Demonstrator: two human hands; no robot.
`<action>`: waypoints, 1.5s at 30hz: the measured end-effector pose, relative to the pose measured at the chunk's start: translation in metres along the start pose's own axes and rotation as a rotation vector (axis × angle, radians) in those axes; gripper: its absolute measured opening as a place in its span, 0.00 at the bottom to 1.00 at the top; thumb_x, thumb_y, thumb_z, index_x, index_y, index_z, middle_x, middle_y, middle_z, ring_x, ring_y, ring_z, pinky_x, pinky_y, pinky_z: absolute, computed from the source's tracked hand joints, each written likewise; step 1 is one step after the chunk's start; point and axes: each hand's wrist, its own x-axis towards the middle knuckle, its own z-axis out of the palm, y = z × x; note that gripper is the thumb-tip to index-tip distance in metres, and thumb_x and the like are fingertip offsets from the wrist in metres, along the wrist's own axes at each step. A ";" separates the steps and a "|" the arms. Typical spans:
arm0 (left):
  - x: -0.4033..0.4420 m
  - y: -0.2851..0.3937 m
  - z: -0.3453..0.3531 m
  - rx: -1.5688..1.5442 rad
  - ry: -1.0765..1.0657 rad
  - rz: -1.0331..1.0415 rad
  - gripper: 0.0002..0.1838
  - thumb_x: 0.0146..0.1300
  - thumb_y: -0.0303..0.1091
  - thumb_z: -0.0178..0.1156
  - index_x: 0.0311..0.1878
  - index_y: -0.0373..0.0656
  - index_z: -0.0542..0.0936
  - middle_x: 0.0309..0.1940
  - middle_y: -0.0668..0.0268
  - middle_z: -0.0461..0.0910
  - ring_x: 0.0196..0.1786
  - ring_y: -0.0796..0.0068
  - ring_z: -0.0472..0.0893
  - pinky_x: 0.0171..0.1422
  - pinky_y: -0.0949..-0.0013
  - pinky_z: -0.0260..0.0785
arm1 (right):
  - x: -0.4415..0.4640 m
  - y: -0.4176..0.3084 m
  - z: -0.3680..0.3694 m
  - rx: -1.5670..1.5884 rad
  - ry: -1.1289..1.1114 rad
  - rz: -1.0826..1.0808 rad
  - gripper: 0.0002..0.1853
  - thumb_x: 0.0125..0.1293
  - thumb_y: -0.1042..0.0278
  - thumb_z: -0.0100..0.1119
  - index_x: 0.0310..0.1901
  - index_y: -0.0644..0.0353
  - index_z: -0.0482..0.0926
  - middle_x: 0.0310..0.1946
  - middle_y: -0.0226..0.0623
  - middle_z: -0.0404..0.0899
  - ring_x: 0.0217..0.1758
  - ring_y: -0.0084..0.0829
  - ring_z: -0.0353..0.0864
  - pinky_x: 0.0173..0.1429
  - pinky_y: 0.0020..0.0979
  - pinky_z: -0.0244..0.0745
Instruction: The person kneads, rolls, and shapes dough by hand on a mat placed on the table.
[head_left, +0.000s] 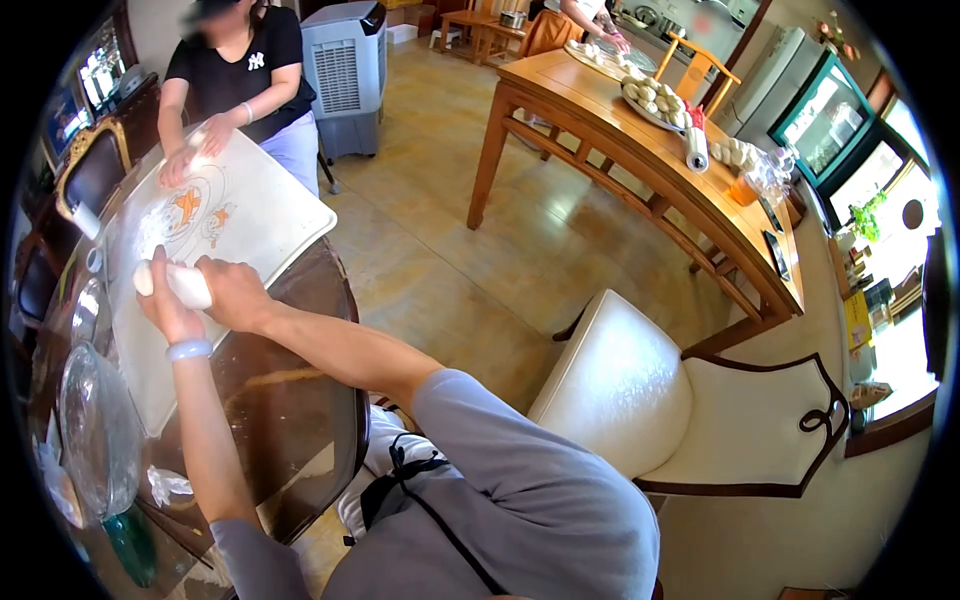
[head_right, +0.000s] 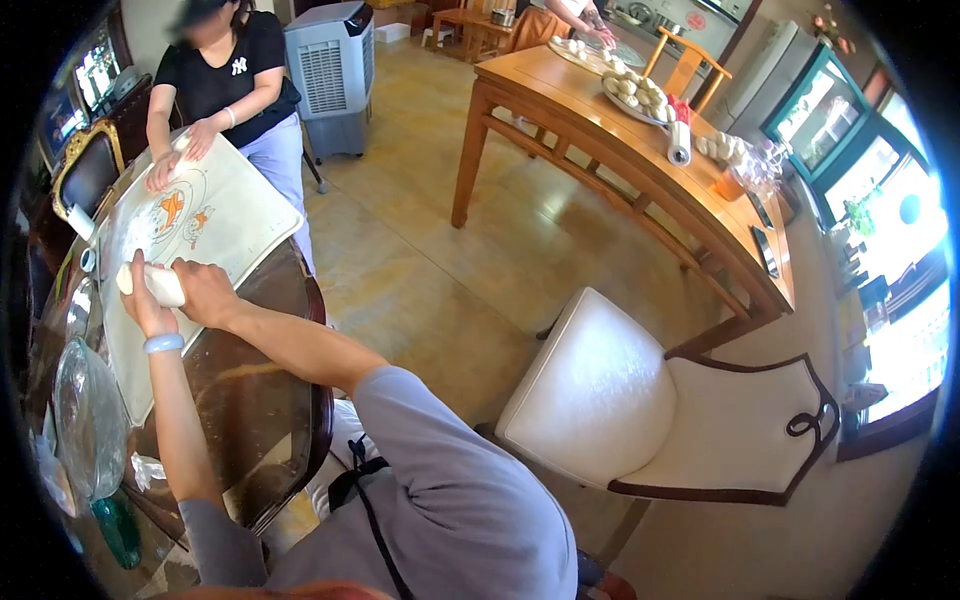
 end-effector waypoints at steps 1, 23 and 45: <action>-0.007 0.002 0.006 0.049 -0.035 0.002 0.12 0.57 0.34 0.66 0.37 0.41 0.74 0.32 0.69 0.74 0.35 0.75 0.76 0.42 0.67 0.73 | 0.000 0.001 -0.003 -0.033 0.029 0.012 0.15 0.49 0.73 0.62 0.38 0.63 0.71 0.33 0.51 0.79 0.35 0.51 0.80 0.38 0.46 0.75; 0.007 -0.010 0.001 0.186 -0.072 0.122 0.19 0.59 0.29 0.63 0.51 0.38 0.70 0.39 0.66 0.76 0.41 0.75 0.76 0.45 0.70 0.72 | -0.004 -0.009 -0.016 0.127 -0.025 0.055 0.27 0.42 0.67 0.71 0.43 0.64 0.69 0.35 0.50 0.80 0.39 0.49 0.81 0.44 0.42 0.75; -0.021 0.015 0.014 0.133 -0.106 0.178 0.09 0.61 0.34 0.63 0.33 0.41 0.74 0.21 0.69 0.73 0.22 0.79 0.72 0.28 0.73 0.67 | -0.002 -0.010 -0.015 0.408 -0.079 -0.039 0.23 0.44 0.68 0.71 0.42 0.65 0.73 0.38 0.53 0.80 0.43 0.51 0.79 0.49 0.41 0.74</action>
